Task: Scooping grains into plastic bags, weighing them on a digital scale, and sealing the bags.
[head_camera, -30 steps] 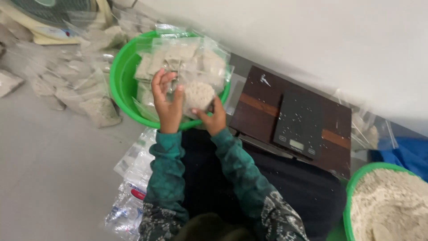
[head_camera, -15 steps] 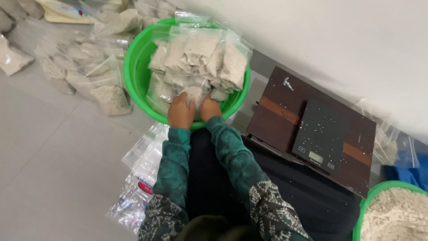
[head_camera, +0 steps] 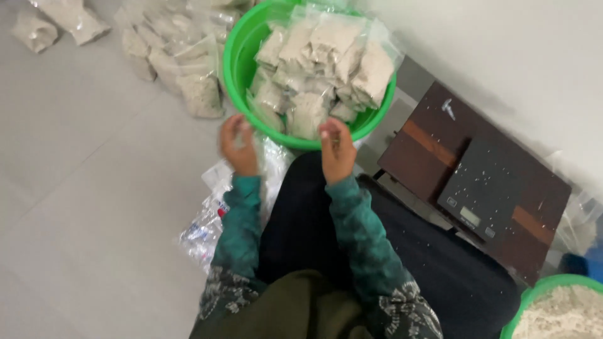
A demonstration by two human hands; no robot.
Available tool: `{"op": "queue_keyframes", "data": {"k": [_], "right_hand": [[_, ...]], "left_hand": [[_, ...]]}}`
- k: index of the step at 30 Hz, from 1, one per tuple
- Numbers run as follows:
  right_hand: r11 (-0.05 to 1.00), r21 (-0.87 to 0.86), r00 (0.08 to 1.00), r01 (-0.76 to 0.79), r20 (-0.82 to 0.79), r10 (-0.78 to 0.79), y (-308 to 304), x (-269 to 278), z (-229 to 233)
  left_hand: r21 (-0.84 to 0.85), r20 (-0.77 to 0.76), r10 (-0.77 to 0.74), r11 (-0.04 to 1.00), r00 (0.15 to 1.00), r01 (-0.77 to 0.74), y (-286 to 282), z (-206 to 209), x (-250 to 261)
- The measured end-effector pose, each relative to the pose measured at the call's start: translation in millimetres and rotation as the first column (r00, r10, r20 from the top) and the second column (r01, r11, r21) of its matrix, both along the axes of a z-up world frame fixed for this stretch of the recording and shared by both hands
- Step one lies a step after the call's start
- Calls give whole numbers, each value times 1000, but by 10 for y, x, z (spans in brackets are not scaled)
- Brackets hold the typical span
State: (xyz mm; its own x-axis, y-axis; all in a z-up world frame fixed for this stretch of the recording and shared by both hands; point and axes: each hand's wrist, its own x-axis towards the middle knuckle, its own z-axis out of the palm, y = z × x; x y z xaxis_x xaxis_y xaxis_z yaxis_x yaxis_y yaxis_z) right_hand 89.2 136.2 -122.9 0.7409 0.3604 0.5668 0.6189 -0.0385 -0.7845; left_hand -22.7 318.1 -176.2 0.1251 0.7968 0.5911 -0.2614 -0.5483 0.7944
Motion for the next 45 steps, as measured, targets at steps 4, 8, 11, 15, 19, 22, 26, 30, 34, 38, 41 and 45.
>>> {"op": "queue_keyframes", "data": {"k": [4,8,11,15,19,22,26,30,34,38,41,45], "right_hand": [[990,-132,980,-42,189,67,-139,-730,194],[938,-337,843,79,525,117,-136,-876,-371],[918,-385,788,94,592,168,-152,-872,-381],[921,-384,801,73,573,175,-172,-893,-317],[926,-375,798,48,572,191,-199,-867,-381],[918,-393,807,50,558,195,-222,-883,-402],[909,-411,813,67,551,190,-196,-872,-438],[905,-425,847,37,493,197,-224,-904,-378],[923,-374,928,-85,307,210,-313,-964,-313],[954,-232,953,-189,191,235,-559,-1147,69],[947,-142,927,-289,205,314,-751,-1317,542],[943,-204,895,-263,314,318,-973,-1412,800]], "left_hand": [[106,-365,295,955,883,-276,70,-564,-1012],[68,-850,121,990,512,-120,-334,-760,-1323],[104,-884,141,989,445,-107,-636,-747,-1291],[32,-948,88,983,306,-182,-670,-958,-1204],[53,-930,106,986,351,-157,-450,-1098,-1253],[15,-929,57,993,367,-116,-416,-822,-1342],[-47,-884,19,991,468,-128,-377,-622,-1401],[-33,-721,70,990,689,-136,-483,-178,-1436],[-276,-474,-108,961,874,-31,-793,802,-1443],[-381,-180,-175,920,968,96,-1091,1322,-1353],[-451,-49,-234,873,971,187,-1342,1583,-1243],[-453,69,-388,809,919,375,-1690,1644,-1012]]}}
